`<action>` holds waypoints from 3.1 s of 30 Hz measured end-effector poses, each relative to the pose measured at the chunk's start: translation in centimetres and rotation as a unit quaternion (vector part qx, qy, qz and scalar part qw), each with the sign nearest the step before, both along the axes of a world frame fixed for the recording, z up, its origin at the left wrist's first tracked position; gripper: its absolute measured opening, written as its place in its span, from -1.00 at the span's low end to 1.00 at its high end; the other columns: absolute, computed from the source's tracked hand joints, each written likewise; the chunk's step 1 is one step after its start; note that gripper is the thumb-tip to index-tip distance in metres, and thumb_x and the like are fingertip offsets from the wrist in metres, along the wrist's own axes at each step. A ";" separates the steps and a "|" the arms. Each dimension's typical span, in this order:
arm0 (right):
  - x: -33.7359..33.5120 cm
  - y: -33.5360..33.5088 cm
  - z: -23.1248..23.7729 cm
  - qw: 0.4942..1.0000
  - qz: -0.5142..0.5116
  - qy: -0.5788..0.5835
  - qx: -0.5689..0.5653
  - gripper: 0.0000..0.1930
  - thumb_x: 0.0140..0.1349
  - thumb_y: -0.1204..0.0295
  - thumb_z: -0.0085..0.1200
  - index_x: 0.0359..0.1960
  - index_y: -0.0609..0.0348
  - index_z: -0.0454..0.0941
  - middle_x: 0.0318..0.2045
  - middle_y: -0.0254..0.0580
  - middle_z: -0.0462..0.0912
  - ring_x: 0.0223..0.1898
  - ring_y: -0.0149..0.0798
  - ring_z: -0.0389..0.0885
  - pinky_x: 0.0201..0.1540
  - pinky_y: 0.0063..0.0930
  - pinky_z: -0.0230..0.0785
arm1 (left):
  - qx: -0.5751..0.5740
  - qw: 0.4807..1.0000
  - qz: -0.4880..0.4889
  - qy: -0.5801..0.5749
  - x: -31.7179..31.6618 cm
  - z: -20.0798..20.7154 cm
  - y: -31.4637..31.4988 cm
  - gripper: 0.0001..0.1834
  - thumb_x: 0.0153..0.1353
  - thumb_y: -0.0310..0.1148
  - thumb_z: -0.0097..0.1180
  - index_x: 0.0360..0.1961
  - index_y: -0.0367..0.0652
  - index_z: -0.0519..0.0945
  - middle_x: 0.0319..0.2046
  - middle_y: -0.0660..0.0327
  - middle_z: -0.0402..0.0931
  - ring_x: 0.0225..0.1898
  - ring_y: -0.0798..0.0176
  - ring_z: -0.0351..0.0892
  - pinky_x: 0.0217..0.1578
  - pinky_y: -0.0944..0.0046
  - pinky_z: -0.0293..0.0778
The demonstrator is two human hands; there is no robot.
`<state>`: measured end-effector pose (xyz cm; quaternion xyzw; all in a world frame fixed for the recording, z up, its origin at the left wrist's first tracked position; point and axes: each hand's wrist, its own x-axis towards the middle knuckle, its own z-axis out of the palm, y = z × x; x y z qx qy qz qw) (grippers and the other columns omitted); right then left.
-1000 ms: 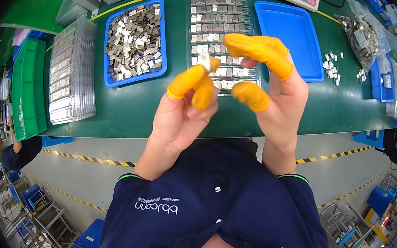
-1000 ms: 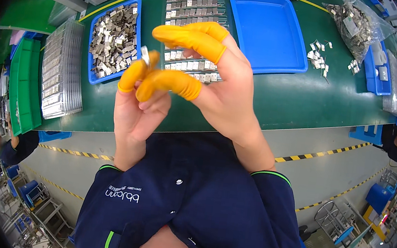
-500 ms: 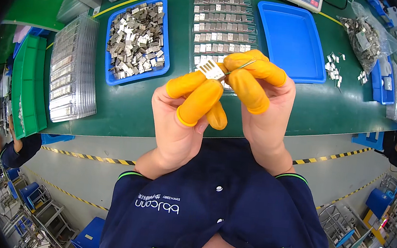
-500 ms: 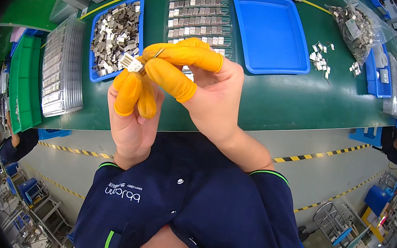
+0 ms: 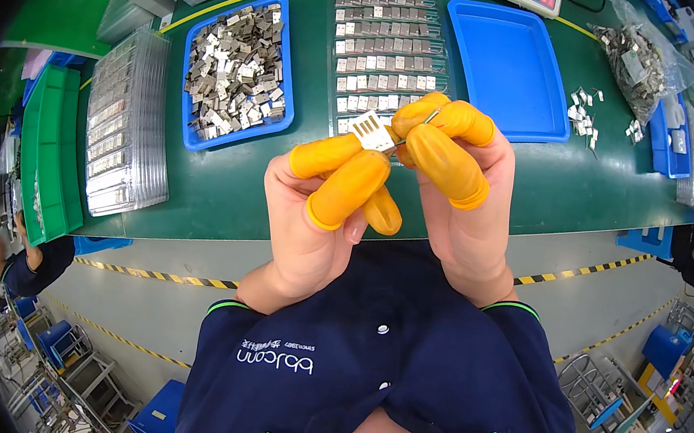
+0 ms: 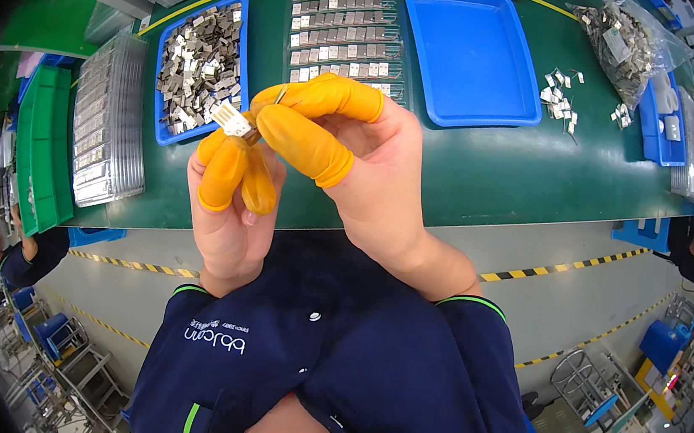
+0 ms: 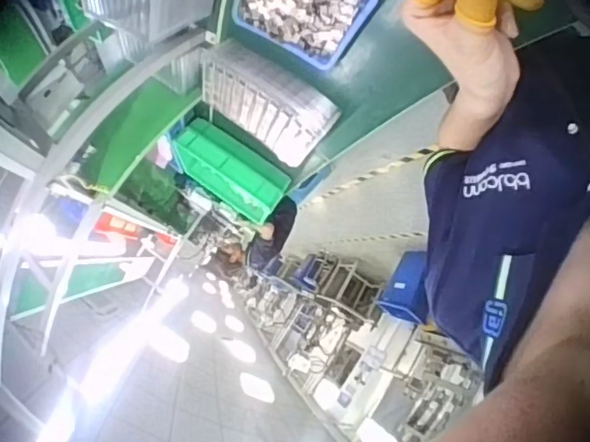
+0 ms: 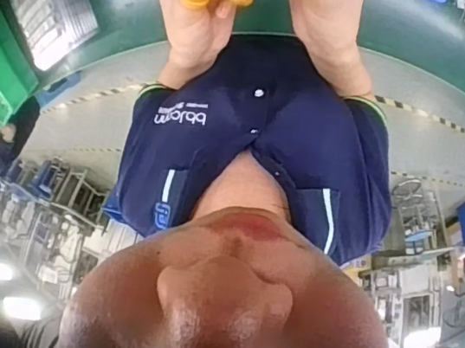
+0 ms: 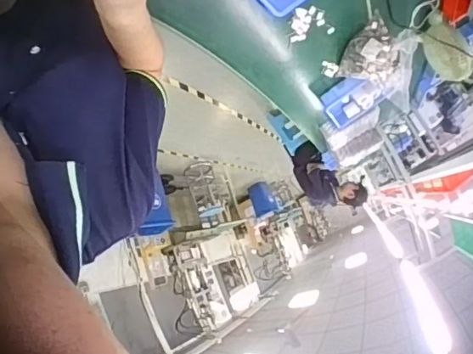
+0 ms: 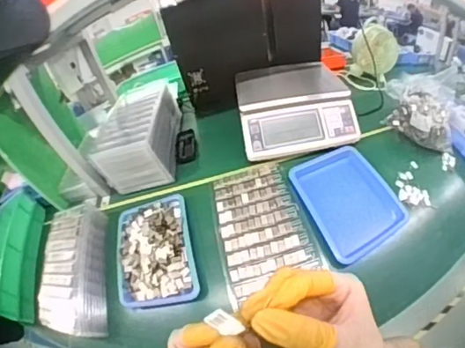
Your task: The person picks small white rectangular components from a blue bin and places them into a clear plastic tray with multiple compartments. They handle the items one by one, wearing yellow finger cots, and arrange them in rows within the tray. The person then stacks the filled trays together.
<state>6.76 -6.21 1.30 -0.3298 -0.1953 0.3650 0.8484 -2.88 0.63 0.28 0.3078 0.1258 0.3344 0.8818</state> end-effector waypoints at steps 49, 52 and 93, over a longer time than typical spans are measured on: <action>1.0 0.4 -0.9 1.000 0.001 -0.020 -0.012 -0.78 -0.03 0.59 0.09 -0.28 0.34 0.48 -0.32 -0.17 0.54 -0.27 -0.40 0.49 -0.15 -0.56 0.32 | -0.027 0.999 -0.013 0.013 -0.1 -0.4 0.3 -0.83 0.06 -0.41 0.03 -0.32 -0.27 0.47 -0.69 0.38 0.30 -0.74 0.55 0.10 -0.69 0.50 -0.03; 1.0 0.2 -0.9 0.999 0.016 -0.014 -0.024 -0.78 -0.04 0.59 0.10 -0.29 0.33 0.48 -0.32 -0.19 0.54 -0.28 -0.40 0.49 -0.16 -0.57 0.32 | -0.021 1.000 -0.003 0.003 -0.2 -0.3 0.4 -0.81 0.06 -0.39 0.04 -0.32 -0.28 0.47 -0.68 0.37 0.30 -0.73 0.55 0.10 -0.68 0.50 -0.03; -0.8 -0.7 0.3 0.998 0.035 -0.060 -0.003 -0.83 -0.11 0.65 0.14 -0.40 0.35 0.53 -0.41 -0.11 0.55 -0.35 -0.36 0.47 -0.26 -0.55 0.31 | 0.663 0.693 0.278 0.054 -1.7 -0.5 1.8 -0.57 -0.56 -0.62 0.28 -0.46 -0.34 0.54 -0.74 0.27 0.35 -0.76 0.33 0.29 -0.77 0.44 0.14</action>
